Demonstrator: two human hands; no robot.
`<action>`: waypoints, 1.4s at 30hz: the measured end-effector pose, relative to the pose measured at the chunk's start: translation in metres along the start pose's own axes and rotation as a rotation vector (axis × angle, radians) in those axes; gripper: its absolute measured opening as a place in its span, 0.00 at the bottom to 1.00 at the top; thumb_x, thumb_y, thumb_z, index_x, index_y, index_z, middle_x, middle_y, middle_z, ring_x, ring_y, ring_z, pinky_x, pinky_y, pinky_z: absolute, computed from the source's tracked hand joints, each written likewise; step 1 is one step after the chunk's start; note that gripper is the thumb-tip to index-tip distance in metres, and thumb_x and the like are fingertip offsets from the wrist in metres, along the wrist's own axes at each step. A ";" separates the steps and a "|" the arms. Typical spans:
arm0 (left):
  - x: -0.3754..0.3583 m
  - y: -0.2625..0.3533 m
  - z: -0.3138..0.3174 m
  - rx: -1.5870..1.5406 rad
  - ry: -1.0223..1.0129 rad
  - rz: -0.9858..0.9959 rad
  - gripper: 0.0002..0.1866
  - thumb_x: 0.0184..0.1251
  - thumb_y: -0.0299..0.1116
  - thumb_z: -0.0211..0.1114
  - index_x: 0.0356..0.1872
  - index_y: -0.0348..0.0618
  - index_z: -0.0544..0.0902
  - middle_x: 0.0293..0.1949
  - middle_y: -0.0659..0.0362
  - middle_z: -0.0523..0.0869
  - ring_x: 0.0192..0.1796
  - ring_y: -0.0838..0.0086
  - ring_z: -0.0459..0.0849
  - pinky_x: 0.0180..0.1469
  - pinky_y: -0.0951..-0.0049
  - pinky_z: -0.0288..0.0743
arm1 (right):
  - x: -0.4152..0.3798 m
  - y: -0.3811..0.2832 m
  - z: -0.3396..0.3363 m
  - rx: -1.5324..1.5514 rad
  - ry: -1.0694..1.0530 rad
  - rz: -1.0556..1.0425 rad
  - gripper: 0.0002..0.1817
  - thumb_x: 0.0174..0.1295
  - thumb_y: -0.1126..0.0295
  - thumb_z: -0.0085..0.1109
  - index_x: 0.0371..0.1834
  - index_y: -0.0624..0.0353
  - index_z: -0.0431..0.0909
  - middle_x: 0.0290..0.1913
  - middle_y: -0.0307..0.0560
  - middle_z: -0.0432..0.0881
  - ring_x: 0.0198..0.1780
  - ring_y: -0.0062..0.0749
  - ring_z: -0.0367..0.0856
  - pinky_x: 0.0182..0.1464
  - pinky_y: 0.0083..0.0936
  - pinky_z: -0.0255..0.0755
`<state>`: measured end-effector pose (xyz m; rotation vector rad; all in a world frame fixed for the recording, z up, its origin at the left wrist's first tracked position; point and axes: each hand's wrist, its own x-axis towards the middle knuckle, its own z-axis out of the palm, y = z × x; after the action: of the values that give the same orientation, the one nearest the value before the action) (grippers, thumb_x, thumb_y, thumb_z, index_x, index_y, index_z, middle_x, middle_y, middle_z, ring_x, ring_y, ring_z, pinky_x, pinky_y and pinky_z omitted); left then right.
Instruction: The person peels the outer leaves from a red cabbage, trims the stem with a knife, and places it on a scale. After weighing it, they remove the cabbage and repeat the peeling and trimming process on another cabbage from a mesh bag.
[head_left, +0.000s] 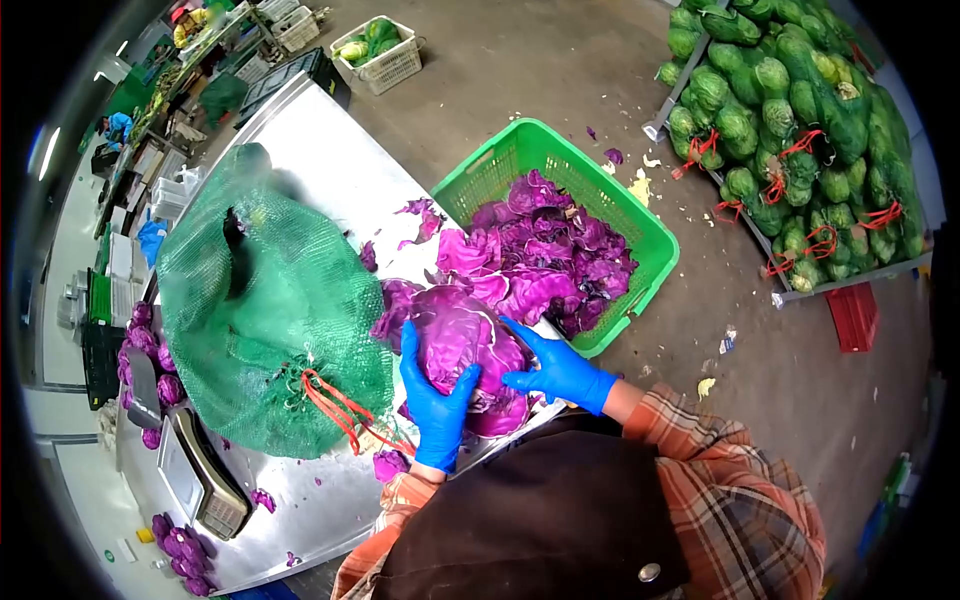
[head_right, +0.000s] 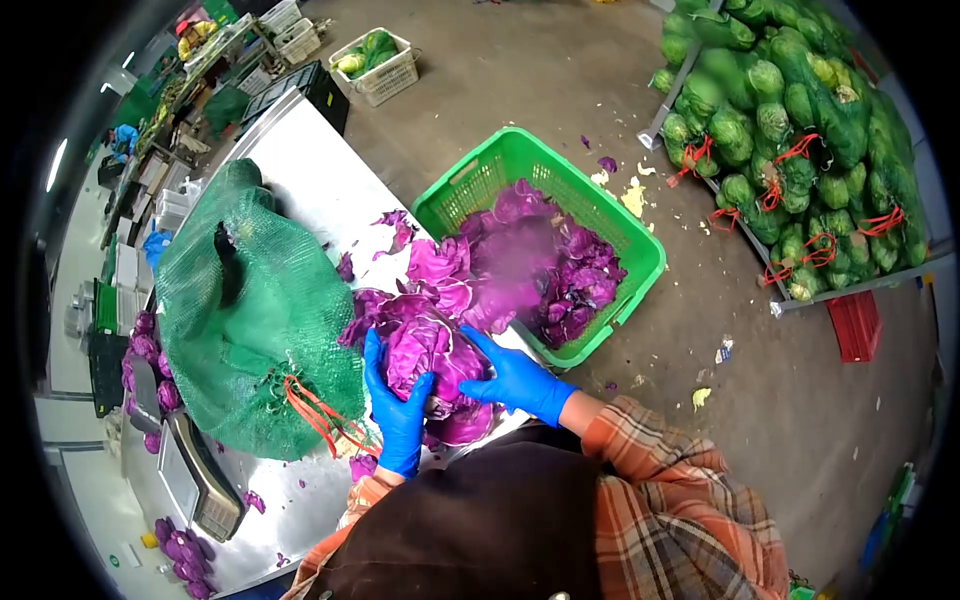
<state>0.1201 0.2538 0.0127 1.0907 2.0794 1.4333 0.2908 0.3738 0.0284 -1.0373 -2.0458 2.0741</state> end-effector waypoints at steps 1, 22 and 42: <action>0.004 -0.001 -0.002 0.028 -0.027 0.039 0.43 0.51 0.37 0.76 0.68 0.36 0.64 0.66 0.49 0.68 0.66 0.62 0.68 0.70 0.63 0.59 | 0.010 0.024 0.007 0.002 0.074 -0.133 0.46 0.58 0.60 0.66 0.77 0.48 0.49 0.46 0.54 0.79 0.31 0.27 0.76 0.35 0.27 0.74; 0.003 0.024 -0.003 0.302 -0.008 0.010 0.61 0.39 0.49 0.82 0.71 0.31 0.54 0.66 0.40 0.64 0.67 0.50 0.66 0.68 0.58 0.61 | 0.027 -0.046 -0.037 -0.486 0.139 -0.558 0.23 0.62 0.62 0.64 0.60 0.54 0.74 0.55 0.49 0.79 0.56 0.38 0.79 0.57 0.30 0.74; 0.008 0.015 -0.001 0.202 0.043 -0.032 0.55 0.43 0.48 0.81 0.71 0.39 0.59 0.69 0.41 0.60 0.72 0.48 0.59 0.72 0.55 0.56 | 0.088 -0.048 -0.090 -0.694 -0.107 -0.688 0.15 0.66 0.55 0.54 0.45 0.54 0.80 0.37 0.54 0.82 0.38 0.47 0.83 0.40 0.36 0.76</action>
<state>0.1202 0.2621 0.0279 1.1045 2.3013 1.2642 0.2465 0.5000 0.0436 -0.1513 -2.7189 1.1253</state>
